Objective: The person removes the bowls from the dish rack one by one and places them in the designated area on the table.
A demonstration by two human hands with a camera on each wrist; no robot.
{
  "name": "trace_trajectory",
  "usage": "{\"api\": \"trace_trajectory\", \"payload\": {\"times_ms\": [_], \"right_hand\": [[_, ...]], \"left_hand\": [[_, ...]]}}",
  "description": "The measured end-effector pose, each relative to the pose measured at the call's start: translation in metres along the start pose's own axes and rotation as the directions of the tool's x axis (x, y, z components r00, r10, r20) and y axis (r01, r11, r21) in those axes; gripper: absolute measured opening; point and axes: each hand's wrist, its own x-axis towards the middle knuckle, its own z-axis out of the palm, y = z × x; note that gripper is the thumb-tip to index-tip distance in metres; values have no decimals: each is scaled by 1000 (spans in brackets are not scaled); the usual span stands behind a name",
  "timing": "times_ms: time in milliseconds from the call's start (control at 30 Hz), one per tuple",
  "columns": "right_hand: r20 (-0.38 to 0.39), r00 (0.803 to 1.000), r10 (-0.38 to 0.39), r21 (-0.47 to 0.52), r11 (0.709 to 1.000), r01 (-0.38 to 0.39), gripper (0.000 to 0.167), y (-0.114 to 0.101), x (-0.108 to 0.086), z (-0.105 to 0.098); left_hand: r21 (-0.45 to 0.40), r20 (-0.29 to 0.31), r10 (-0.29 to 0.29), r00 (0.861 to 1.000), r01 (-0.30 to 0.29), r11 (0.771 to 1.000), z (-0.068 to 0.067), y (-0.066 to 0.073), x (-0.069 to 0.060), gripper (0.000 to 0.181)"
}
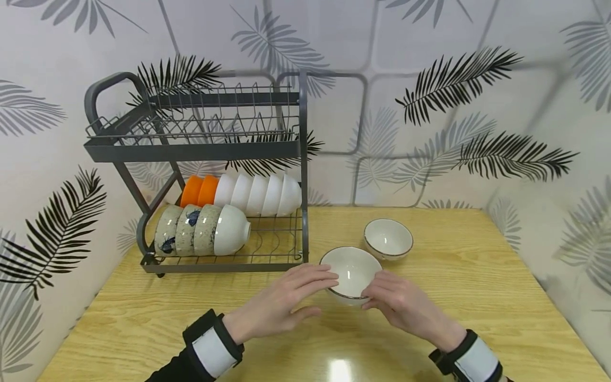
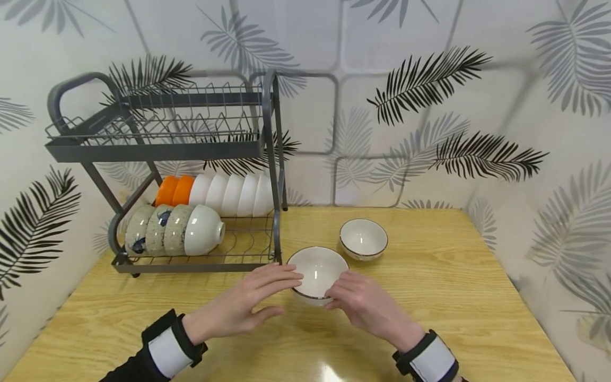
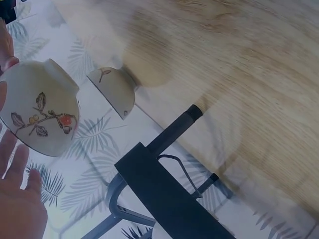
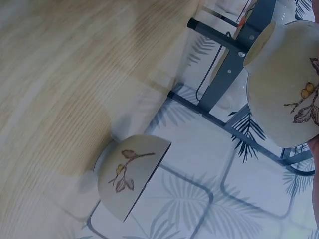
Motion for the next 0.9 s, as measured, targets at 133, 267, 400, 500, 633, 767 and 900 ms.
{"api": "trace_trajectory", "payload": {"times_ms": [133,267,400,500,633,767,900], "right_hand": [[-24,1000,-12,-17,1000,12,27,9,-2,-2],[-15,1000,21,-33,999,-22,28,17,-6,-4],[-12,998,59,-42,997,-59,26,27,-9,-7],[-15,996,90,-54,994,-90,31,36,-12,-9],[-32,993,112,-100,988,-114,41,49,-16,-12],[-55,991,124,-135,982,-130,45,63,-21,-14],[-70,986,151,-167,973,-160,45,75,-25,-18]], "left_hand": [[2,6,-40,999,40,999,1,-3,-3,65],[21,25,-70,997,69,997,1,-4,-6,67],[35,39,-91,995,89,995,1,-5,-9,71],[37,49,-100,994,98,995,2,-6,-11,71],[42,62,-97,993,94,995,3,-7,-12,67],[39,75,-103,992,100,994,3,-8,-13,66],[51,96,-112,989,107,993,2,-8,-13,65]]}}
